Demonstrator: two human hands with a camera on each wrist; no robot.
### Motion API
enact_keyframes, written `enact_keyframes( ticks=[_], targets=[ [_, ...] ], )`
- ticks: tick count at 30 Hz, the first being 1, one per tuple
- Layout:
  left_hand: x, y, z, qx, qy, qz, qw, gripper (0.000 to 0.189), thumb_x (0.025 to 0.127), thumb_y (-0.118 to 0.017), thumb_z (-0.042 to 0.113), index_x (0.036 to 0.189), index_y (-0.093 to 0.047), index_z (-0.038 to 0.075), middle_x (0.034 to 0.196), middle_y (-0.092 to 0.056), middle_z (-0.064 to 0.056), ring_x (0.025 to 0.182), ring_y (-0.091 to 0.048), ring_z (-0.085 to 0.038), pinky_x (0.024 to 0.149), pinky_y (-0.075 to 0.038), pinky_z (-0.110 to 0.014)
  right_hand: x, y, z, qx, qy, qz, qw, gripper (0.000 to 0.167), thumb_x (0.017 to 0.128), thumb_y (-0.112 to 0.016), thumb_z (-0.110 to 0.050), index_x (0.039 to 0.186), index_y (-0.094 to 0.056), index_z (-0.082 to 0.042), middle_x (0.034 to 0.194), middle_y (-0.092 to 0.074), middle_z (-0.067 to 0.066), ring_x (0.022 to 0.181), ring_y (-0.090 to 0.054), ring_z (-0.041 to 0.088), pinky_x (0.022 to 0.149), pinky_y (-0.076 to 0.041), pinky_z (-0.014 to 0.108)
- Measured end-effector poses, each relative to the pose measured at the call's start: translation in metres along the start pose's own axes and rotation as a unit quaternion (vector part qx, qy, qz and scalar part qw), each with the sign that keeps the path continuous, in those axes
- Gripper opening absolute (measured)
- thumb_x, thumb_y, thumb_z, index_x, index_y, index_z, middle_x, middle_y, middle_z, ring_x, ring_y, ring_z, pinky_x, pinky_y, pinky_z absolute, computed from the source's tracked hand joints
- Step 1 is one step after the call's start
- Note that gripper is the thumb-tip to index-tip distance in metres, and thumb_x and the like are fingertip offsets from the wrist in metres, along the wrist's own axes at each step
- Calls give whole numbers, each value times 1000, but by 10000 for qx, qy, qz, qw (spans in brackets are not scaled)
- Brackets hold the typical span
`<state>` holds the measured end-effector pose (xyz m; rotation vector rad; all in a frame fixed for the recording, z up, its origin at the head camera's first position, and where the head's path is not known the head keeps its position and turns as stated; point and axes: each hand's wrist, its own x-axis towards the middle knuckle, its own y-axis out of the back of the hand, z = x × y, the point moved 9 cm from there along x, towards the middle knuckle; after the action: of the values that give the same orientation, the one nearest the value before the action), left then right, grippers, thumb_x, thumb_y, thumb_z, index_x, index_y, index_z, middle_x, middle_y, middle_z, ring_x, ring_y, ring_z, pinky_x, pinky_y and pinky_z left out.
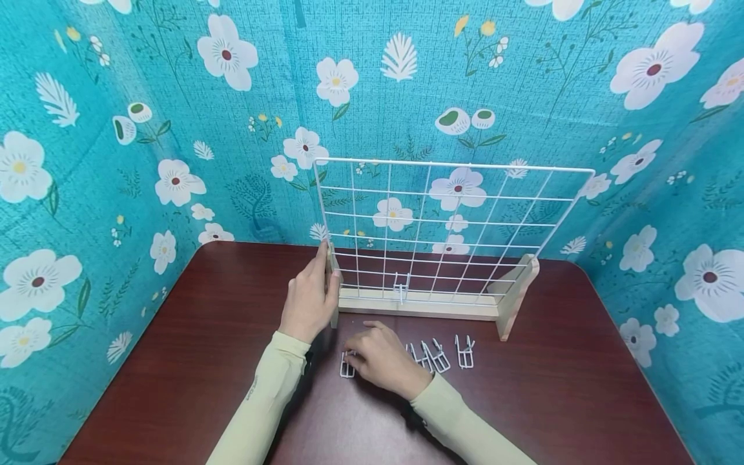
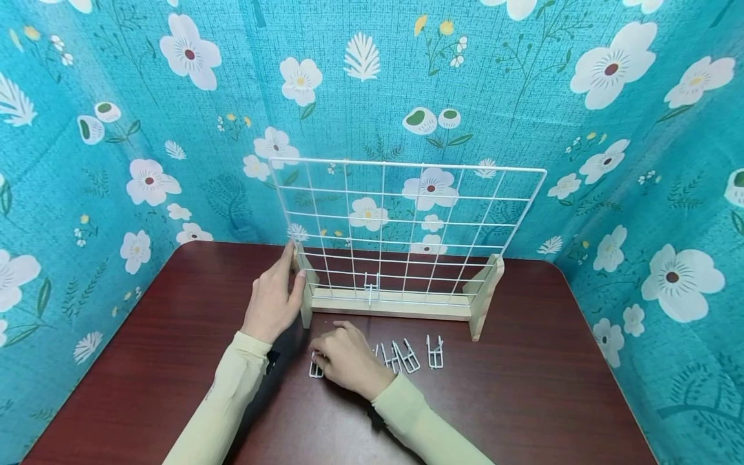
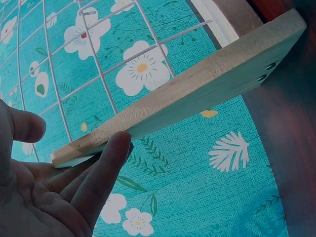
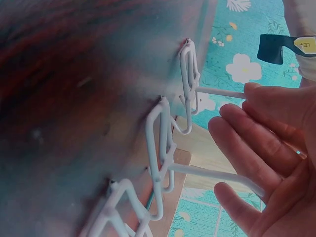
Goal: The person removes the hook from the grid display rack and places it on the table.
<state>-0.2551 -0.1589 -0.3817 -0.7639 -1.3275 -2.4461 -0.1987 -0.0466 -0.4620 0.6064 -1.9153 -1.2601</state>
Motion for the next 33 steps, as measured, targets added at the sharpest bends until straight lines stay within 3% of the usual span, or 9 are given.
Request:
enact_keyframes(
  ticks=[10,17,24,33],
  targets=[
    [-1,-1,-1,18,10,-21,10000,61,104,-57,21,160,-40,4,133,-69,-23,105,-75,-44,86,-61,-57,-1,3,1,147,11,118,9998,9,89,-81,-19,97,-81,-16,89,-80,-7,85,-75,7,110,-51,50],
    [-2,-1,-1,22,5,-9,10000,61,104,-57,21,160,-39,5,132,-70,-22,105,-75,-44,86,-61,-57,-3,23,3,286,141,825,9961,12,86,-84,-15,98,-82,-15,91,-80,-6,86,-76,7,110,-51,48],
    [-3,-1,-2,10,14,17,10000,61,103,-58,20,160,-40,4,127,-71,-22,101,-75,-44,83,-61,-57,-6,46,1,207,381,1450,9885,15,84,-85,-10,98,-82,-15,94,-81,-6,91,-77,8,101,-57,40],
    [-2,0,0,-36,-21,81,10000,60,103,-59,19,158,-42,3,121,-72,-22,97,-76,-43,80,-62,-57,-10,66,4,-49,589,2008,9778,17,81,-85,-10,97,-82,-15,95,-82,-5,90,-77,9,103,-56,41]
  ],
)
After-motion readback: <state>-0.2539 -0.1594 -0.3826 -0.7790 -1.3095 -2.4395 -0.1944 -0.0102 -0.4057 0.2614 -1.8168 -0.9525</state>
